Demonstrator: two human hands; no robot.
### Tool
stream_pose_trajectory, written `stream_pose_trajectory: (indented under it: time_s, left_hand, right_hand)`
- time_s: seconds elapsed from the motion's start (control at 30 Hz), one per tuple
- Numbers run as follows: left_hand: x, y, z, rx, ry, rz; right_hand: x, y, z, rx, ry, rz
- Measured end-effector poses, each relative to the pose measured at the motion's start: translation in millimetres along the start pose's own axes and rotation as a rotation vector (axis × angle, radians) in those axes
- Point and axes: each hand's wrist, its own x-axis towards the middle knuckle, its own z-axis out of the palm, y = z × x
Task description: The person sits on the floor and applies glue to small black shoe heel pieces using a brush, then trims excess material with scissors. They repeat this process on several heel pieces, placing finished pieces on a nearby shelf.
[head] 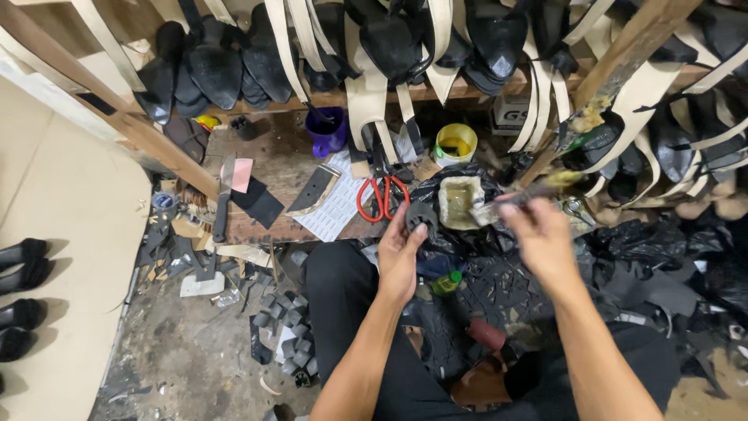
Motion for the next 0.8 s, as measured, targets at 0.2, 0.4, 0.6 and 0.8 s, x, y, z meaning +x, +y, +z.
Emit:
stream_pose_trajectory:
  time_s: [0.2,0.4,0.6,0.8]
  left_hand:
    - [-68.7,36.4,26.6,0.015,-0.093,0.026]
    - [-107.7,54.6,51.9,-0.033,-0.189,-0.028]
    - [-111.9,69.9,65.7,0.15,-0.247,0.161]
    - [-120.1,77.7,71.8,0.145,-0.331,0.104]
  right_hand:
    - [-62.2,-37.2,-27.6,0.498,0.088,-0.102]
    - [-88.4,-62.6,-26.6,0.382,0.095,-0.211]
    - [-107.3,-74.4,-33.9,0.314,0.027,-0.186]
    - [-105.2,-76.5,-40.8,0.398,0.057,-0.141]
